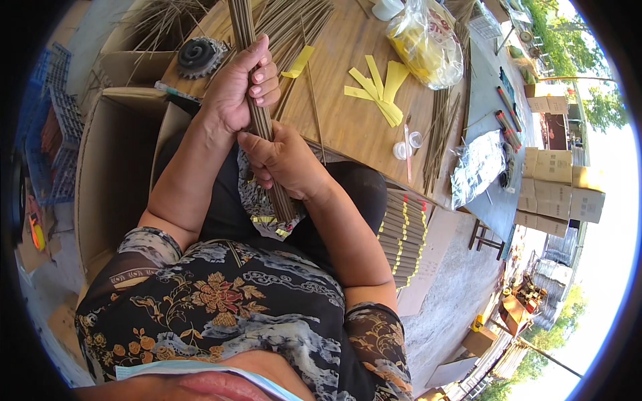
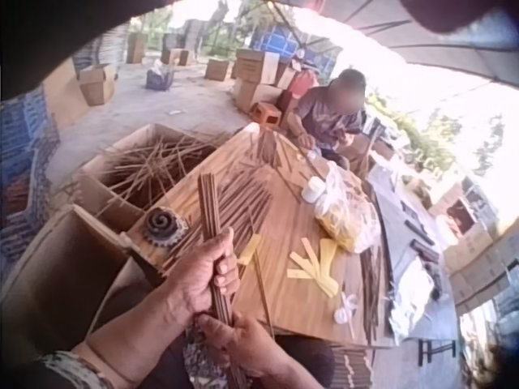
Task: The person gathers thin wooden sticks into a bundle, aligns them, and wraps the bundle with yellow paper strips. The person uses a small brush to apply adhesive to the paper and secures the bundle, repeating the process to form multiple bundles.
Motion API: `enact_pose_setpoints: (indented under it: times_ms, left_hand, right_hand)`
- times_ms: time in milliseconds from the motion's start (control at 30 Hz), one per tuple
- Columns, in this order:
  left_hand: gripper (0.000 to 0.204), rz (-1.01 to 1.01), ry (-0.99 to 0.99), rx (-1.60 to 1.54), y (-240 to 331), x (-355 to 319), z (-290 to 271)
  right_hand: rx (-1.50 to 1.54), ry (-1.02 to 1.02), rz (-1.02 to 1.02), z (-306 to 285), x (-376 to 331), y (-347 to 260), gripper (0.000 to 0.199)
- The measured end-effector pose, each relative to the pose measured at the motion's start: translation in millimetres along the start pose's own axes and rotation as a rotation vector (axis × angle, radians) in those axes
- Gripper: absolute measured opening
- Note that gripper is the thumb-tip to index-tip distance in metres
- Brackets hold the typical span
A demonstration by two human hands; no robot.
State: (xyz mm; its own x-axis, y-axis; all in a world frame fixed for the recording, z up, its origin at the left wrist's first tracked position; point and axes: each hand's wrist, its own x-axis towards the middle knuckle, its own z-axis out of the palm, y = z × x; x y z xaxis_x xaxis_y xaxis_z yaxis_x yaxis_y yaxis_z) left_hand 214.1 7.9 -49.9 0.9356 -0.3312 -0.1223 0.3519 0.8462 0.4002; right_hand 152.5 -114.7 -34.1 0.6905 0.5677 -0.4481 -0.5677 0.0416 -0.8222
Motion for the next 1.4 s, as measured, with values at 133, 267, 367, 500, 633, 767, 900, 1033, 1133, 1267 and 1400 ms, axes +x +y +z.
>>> enact_pose_setpoints:
  times_ms: [133, 267, 367, 500, 633, 767, 900, 1033, 1133, 1267, 1400]
  left_hand:
    - [0.031, 0.155, 0.023, -0.002, 15.0, 2.2, -7.8]
    - [0.030, 0.219, -0.046, 0.004, 31.0, 0.9, -14.6]
    - [0.030, 0.195, -0.081, 0.008, 25.5, 3.3, -10.9]
    - [0.031, 0.163, -0.105, 0.025, 20.1, 4.9, -9.3]
    - [0.031, 0.161, -0.059, 0.073, 16.9, 6.9, -8.8]
    - [0.031, 0.169, 0.016, 0.078, 18.7, 5.3, -15.6]
    - [0.031, 0.109, -0.002, -0.009, 13.5, 10.4, -17.0]
    - [0.032, 0.104, 0.000, -0.025, 12.7, 9.9, -15.3]
    - [0.031, 0.087, 0.004, -0.023, 14.7, 11.1, -18.7]
    - [0.031, 0.087, -0.008, -0.049, 14.2, 9.5, -14.2]
    - [0.030, 0.106, -0.071, -0.112, 13.0, 8.1, -13.1]
  right_hand:
    - [-0.229, -0.015, 0.016, -4.6, -8.5, 3.1, 0.027]
    - [-0.382, 0.186, -0.097, -39.9, -18.2, 6.4, 0.031]
    - [-1.019, 0.658, -0.288, -76.3, 3.5, 21.3, 0.029]
    - [-1.359, 0.860, -0.267, -87.9, 17.4, 31.4, 0.023]
    - [-1.328, 0.865, -0.450, -94.5, 16.1, 35.7, 0.019]
    - [-0.846, 0.815, -0.472, -30.2, -14.7, -6.8, 0.016]
    - [-0.915, 0.696, -0.715, -5.3, -23.1, -3.2, 0.016]
    - [-1.175, 0.634, -0.827, -1.0, -20.1, -2.2, 0.017]
    - [-1.218, 0.592, -0.874, -2.4, -19.9, 0.1, 0.017]
    - [-1.254, 0.551, -0.880, -2.0, -23.6, 0.3, 0.018]
    - [-1.259, 0.532, -0.890, -0.8, -25.0, 0.1, 0.018]
